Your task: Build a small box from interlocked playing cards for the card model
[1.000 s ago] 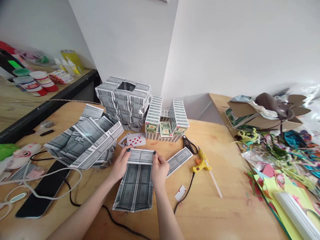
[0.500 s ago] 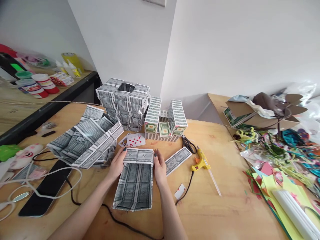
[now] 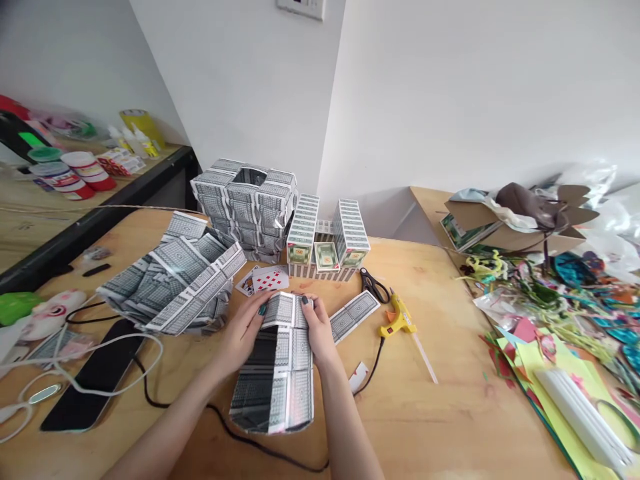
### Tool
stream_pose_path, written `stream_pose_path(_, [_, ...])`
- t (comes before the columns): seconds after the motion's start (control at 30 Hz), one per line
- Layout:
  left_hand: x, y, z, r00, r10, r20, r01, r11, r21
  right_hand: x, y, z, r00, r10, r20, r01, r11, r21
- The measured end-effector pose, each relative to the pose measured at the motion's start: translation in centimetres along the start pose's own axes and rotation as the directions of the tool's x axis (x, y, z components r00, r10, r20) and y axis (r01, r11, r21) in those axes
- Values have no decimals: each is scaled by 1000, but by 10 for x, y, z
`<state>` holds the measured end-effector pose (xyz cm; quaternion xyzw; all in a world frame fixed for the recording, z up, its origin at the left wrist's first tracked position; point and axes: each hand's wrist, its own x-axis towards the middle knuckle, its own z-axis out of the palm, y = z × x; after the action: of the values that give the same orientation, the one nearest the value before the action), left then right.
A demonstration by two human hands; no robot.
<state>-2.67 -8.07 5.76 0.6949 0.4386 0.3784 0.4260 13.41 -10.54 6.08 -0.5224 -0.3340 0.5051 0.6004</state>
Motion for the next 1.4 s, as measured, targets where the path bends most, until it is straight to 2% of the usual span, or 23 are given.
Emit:
stream_pose_path(0.07, [-1, 12, 0, 999, 14, 46, -10, 996, -86, -1, -3, 5, 999, -40, -7, 39, 998, -41])
stream_pose_path(0.17, [-3, 20, 4, 997, 25, 69, -16, 991, -133, -1, -3, 8, 1000, -8, 0, 8, 998, -57])
stream_pose_path(0.27, [-3, 21, 8, 998, 12, 60, -4, 991, -131, -2, -1, 9, 1000, 26, -8, -26, 998, -64])
stream_pose_path(0.6, [-3, 21, 11, 998, -38, 53, 45, 991, -130, -5, -5, 15, 1000, -9, -30, 3, 982, -190])
stream_pose_path(0.8, [-3, 23, 8, 994, -45, 98, 62, 982, -177, -8, -10, 15, 1000, -15, 3, 16, 983, -185])
stream_pose_path(1.4, [-4, 31, 5, 985, -28, 168, 31, 999, -19, -7, -13, 14, 998, -46, 34, 55, 939, -340])
